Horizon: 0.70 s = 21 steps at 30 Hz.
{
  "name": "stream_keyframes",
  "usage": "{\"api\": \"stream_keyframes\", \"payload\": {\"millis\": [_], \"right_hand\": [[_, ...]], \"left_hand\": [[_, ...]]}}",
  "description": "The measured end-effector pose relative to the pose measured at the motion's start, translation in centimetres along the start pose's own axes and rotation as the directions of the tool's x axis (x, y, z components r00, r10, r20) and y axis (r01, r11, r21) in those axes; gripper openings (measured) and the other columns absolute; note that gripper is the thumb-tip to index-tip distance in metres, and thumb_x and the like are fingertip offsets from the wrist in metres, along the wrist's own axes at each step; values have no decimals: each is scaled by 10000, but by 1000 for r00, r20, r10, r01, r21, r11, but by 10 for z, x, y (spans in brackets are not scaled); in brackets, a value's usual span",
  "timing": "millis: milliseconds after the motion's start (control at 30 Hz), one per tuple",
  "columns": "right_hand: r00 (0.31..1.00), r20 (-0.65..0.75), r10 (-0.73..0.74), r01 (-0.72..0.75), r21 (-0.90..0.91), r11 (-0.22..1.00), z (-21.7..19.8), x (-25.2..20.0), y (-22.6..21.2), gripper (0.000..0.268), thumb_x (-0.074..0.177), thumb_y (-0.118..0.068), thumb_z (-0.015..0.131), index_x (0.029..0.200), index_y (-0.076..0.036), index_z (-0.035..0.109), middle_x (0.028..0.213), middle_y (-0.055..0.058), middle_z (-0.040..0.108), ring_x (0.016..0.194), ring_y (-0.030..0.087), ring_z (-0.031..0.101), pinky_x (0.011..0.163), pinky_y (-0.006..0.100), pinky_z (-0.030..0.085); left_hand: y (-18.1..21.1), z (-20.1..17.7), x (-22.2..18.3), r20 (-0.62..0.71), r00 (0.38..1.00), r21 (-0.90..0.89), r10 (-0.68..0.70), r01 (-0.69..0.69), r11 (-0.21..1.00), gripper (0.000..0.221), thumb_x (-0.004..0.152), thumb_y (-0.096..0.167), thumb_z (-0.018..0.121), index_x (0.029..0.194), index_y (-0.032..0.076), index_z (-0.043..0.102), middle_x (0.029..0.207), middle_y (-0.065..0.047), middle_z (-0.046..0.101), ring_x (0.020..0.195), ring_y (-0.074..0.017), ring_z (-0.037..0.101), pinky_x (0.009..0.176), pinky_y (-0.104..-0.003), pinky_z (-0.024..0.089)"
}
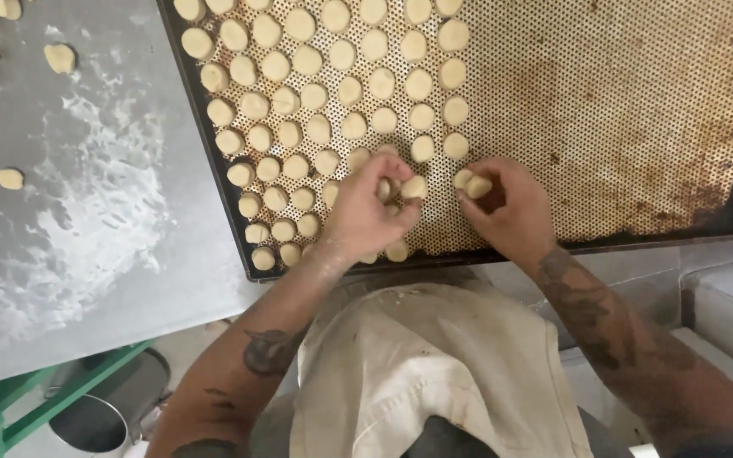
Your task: Arranging small pre-cut dough pieces into neat rows on a baking tray in a bakery production area.
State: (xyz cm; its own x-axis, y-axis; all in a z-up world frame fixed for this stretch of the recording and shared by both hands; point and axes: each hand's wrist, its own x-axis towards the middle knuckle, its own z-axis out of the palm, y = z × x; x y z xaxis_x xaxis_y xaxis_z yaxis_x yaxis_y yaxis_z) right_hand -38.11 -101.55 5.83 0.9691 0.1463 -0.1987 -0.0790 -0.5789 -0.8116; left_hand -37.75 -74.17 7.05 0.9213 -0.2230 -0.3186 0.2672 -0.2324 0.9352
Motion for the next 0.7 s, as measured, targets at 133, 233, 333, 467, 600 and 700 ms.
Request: {"api": "stream_keyframes", "payload": {"millis": [133, 233, 333, 467, 600, 700], "right_hand": [[995, -24, -100, 96, -139, 986, 21, 0, 19, 413, 1043, -131, 972, 1345, -12, 717, 1260, 213, 729, 950, 433, 802, 642, 489, 701], [976, -56, -208, 193, -203, 960, 14, -1, 8, 425, 1034, -141, 988, 1336, -44, 705, 1327, 179, 733, 905, 351, 780, 683, 490, 712], [966, -91, -241, 223, -174, 959, -7, -13, -9, 409, 1115, -109, 951, 1390, 3, 670, 1340, 213, 675, 978, 395, 765, 729, 509, 695], [969, 28, -244, 245, -113, 963, -8, -32, -6, 388, 1086, -59, 906, 1413, -37, 699, 1405, 170, 567, 1155, 424, 741, 892, 563, 719], [969, 61, -238, 246, -275, 930, 19, -41, 16, 381, 1024, -107, 956, 1351, -43, 771, 1336, 176, 750, 1132, 378, 795, 915, 554, 717], [880, 33, -473, 434, -458, 776, 30, -39, 40, 378, 986, -101, 1000, 1312, -75, 810, 1380, 183, 752, 1201, 415, 771, 933, 543, 703]], "left_hand": [[-50, 35, 18, 5, 900, 647, 436, -335, 685, 542, 851, 334, 1003, 1318, 170, 784, 1205, -117, 800, 1046, -416, 820, 929, -553, 667], [-37, 30, 14, 9, 869, 729, 495, -345, 592, 347, 939, 331, 925, 1241, 188, 831, 1301, -84, 758, 1083, -408, 792, 966, -544, 665], [-28, 14, -5, -11, 908, 443, 418, -370, 816, 474, 907, 32, 802, 1363, 83, 684, 1432, -197, 561, 1264, -535, 746, 1055, -572, 689], [-27, 14, -21, 17, 916, 427, 401, -370, 825, 444, 887, 65, 817, 1323, 120, 757, 1306, -125, 584, 1207, -420, 752, 991, -485, 684], [-35, 33, -22, 105, 833, 643, 544, -474, 602, 386, 902, 186, 902, 1274, 179, 802, 1240, -36, 761, 1222, -285, 749, 1035, -449, 637], [-65, 49, -23, 75, 748, 756, 659, -473, 451, 89, 1012, 199, 827, 1093, 163, 829, 1230, -73, 771, 1213, -312, 719, 985, -477, 603]]}}
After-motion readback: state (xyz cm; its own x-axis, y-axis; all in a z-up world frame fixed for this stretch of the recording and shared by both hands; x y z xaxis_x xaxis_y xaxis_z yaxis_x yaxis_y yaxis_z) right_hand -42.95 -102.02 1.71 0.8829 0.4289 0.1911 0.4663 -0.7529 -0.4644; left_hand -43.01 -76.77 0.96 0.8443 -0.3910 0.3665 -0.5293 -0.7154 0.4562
